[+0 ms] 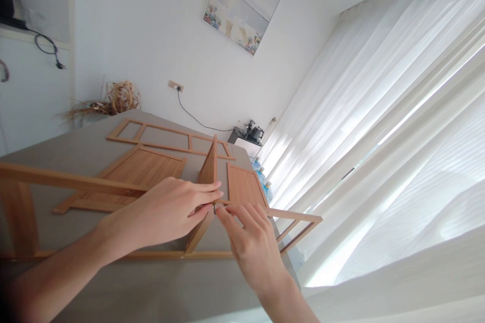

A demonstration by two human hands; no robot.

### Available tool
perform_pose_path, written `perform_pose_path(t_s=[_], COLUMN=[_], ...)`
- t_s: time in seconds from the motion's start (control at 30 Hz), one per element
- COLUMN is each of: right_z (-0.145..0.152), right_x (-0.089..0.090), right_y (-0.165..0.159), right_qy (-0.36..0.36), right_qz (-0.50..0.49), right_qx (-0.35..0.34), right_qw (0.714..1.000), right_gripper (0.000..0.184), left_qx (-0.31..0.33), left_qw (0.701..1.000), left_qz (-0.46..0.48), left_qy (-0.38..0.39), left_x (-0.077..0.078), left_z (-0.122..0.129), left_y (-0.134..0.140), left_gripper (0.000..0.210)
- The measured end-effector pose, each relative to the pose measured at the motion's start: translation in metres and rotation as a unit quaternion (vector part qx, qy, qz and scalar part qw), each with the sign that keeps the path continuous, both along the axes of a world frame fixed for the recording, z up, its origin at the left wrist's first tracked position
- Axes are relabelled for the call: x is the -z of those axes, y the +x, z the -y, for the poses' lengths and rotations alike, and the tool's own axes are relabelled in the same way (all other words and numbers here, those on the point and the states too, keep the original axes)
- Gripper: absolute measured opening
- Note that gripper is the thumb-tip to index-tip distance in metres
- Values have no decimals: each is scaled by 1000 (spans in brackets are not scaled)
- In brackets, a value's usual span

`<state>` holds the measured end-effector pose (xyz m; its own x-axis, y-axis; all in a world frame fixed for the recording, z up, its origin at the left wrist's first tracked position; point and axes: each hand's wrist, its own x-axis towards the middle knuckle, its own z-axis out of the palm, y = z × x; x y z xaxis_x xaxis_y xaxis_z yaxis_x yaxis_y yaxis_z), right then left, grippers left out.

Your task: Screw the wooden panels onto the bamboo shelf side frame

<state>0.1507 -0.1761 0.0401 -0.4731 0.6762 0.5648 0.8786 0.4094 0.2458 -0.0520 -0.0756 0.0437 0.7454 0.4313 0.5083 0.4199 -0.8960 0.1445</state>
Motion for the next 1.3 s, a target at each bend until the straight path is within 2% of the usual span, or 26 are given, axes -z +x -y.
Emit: perform_pose_path(t_s=[0.2,0.3,0.4,0.5,0.67,0.73,0.87,0.93,1.0,1.07,1.17,1.3], right_z=[-5,-6,-6,-5,-9,-10,-10,-8,-5,-3,0,-2], right_x=[-29,-32,-19,2,33,39,43,43,43,44,41,32], right_y=[0,-1,-2,-6,-25,-32,-36,-34,-30,-25,-17,-8], right_qy=[-43,-49,-68,-101,-169,-171,-173,-191,-197,-167,-83,-38], right_qz=[101,101,47,-71,-306,-357,-395,-390,-357,-283,-156,-69], right_qx=[-39,-36,-5,23,29,21,30,44,48,31,7,17], right_qw=[993,993,997,992,936,918,902,900,912,944,984,997], right_gripper=[36,32,19,17,20,24,31,31,28,25,21,21], left_qx=[-9,-11,-10,-4,3,3,1,0,-3,-6,-9,-10], left_qw=[1000,1000,1000,1000,1000,1000,1000,1000,1000,1000,1000,999], left_qz=[-6,-5,-6,-5,-8,-11,-14,-17,-17,-17,-22,-27], left_qy=[19,26,28,26,8,3,3,3,4,8,15,22], left_x=[1,3,4,4,2,0,-2,-2,-1,-1,-1,0], left_z=[0,-1,-2,-2,-1,-1,-1,-1,-1,-2,-2,-1], left_y=[0,1,1,0,-2,-1,0,1,1,1,0,-1], left_gripper=[39,39,39,40,36,34,32,33,35,36,35,33])
